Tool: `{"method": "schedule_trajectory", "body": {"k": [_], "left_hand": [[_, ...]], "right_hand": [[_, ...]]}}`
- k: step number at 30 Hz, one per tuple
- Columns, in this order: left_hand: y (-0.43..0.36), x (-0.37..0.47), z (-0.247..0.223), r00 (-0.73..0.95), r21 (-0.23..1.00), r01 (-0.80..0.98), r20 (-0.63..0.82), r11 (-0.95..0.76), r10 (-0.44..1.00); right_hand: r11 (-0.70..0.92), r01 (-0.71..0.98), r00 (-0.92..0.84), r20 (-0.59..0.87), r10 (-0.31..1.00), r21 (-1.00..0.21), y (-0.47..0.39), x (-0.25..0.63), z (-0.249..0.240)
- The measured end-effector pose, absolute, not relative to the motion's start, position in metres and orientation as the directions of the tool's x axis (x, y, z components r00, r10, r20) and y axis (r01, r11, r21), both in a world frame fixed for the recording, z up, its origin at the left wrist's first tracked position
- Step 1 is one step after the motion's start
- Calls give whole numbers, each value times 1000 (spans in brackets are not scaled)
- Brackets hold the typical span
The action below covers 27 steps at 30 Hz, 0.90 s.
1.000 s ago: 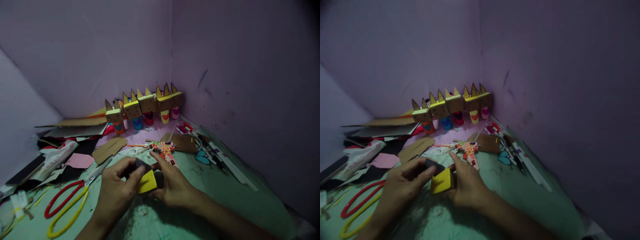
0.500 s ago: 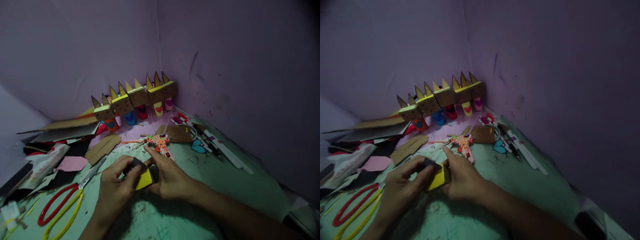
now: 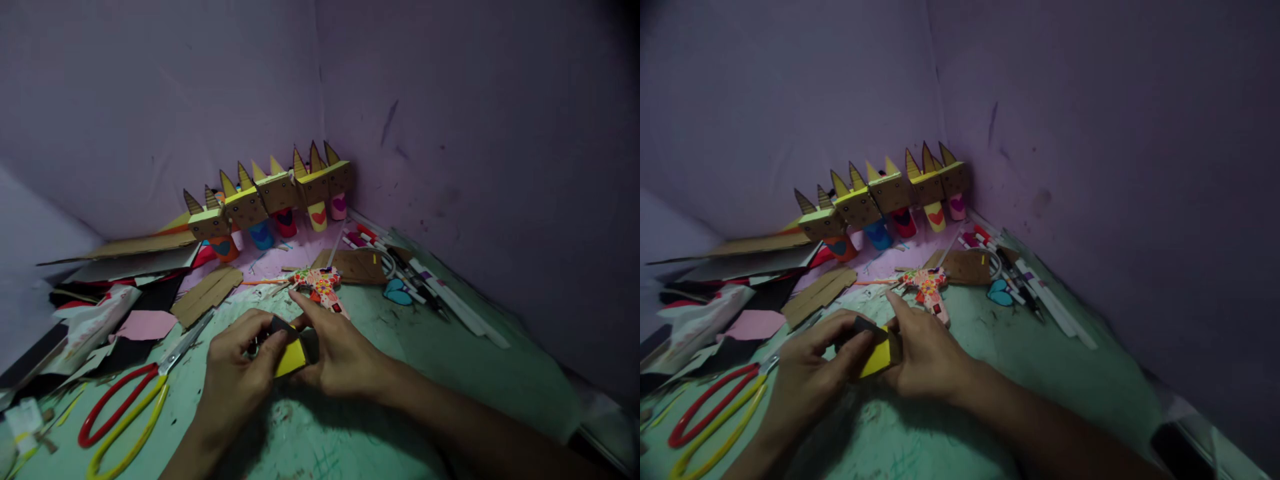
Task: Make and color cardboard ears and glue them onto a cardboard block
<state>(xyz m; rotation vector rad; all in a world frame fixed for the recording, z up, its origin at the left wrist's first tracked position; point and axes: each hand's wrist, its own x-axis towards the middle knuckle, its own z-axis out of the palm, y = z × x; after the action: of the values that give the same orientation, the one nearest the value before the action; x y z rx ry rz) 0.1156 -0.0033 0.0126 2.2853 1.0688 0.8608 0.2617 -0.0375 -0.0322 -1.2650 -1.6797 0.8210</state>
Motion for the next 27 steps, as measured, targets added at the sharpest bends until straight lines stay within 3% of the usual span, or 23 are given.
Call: {"method": "schedule_trajectory", "body": {"k": [17, 27], "left_hand": [[-1, 112, 6, 559, 654, 453, 322, -606, 764], [-4, 79, 12, 575, 638, 599, 76, -483, 814]], "right_hand": [[261, 473, -159, 210, 965, -841, -40, 267, -30], [304, 361, -176, 256, 951, -882, -43, 280, -23]]}}
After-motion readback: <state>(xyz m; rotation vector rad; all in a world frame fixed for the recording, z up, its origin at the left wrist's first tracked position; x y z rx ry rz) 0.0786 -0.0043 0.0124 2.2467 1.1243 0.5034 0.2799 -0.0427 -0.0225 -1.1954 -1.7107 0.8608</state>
